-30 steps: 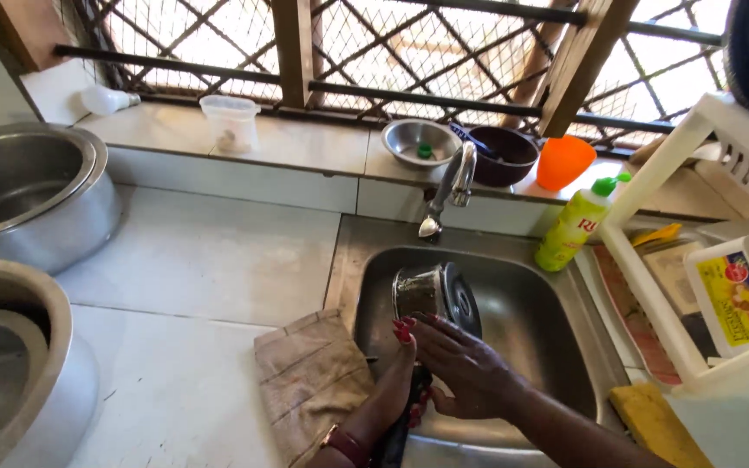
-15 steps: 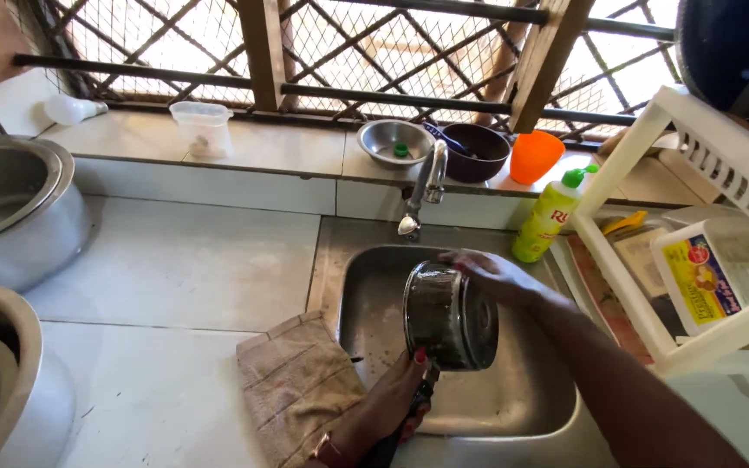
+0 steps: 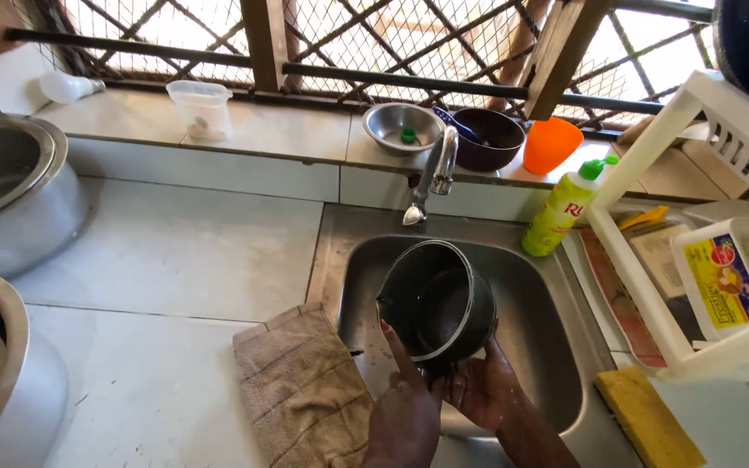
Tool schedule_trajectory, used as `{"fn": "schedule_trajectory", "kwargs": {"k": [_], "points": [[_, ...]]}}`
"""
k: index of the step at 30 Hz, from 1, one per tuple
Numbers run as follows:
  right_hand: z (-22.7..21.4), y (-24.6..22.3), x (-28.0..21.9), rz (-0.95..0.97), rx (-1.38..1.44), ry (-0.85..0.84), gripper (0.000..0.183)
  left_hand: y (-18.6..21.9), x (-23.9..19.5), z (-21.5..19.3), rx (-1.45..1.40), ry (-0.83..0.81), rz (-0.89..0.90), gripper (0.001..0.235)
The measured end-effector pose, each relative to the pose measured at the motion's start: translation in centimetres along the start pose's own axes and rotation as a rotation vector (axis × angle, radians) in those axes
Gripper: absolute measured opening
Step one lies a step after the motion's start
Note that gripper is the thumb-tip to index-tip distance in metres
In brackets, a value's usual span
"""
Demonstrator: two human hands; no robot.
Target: The person washes a small black saucepan in a kitchen sink. They scrub the inside and outside of the pan with a cloth, rinse it under running water, and then wash their hands. The pan is placed on the counter next to the sink.
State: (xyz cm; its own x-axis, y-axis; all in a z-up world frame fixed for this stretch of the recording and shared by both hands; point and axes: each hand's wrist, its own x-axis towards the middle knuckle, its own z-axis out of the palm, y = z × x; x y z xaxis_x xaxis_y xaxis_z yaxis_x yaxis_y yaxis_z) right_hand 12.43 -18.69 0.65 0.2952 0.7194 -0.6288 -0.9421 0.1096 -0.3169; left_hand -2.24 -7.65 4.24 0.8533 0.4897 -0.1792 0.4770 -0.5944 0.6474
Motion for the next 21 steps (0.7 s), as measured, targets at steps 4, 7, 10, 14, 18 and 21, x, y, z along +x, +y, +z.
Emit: {"fn": "schedule_trajectory", "kwargs": {"k": [4,7,10,14,18,21], "points": [[1.4,0.9,-0.3,-0.118,-0.091,-0.012,0.142,0.7,0.1,-0.9,0.033,-0.024,-0.03,0.116],[1.6,1.2,0.1,-0.148,-0.02,-0.001,0.12,0.8,-0.4,-1.5,0.096,-0.096,-0.078,0.117],[2.4,1.8,0.1,-0.202,-0.16,-0.014,0.083,0.9,-0.9,-2.7,-0.09,-0.078,-0.113,0.122],[-2.0,0.2,0.3,-0.759,-1.059,0.147,0.025,-0.1,-0.8,-3.6,0.005,-0.006,-0.065,0.118],[-5.0,-1.5,2.1,-0.791,-0.57,0.338,0.05,-2.7,-1.0,-6.6,-0.028,0.038,-0.01,0.108],[-3.0,-3.1,-0.2,-0.951,-0.928,0.935,0.042,-4.9,-1.7,-11.6,0.329,0.109,0.2,0.103]]}}
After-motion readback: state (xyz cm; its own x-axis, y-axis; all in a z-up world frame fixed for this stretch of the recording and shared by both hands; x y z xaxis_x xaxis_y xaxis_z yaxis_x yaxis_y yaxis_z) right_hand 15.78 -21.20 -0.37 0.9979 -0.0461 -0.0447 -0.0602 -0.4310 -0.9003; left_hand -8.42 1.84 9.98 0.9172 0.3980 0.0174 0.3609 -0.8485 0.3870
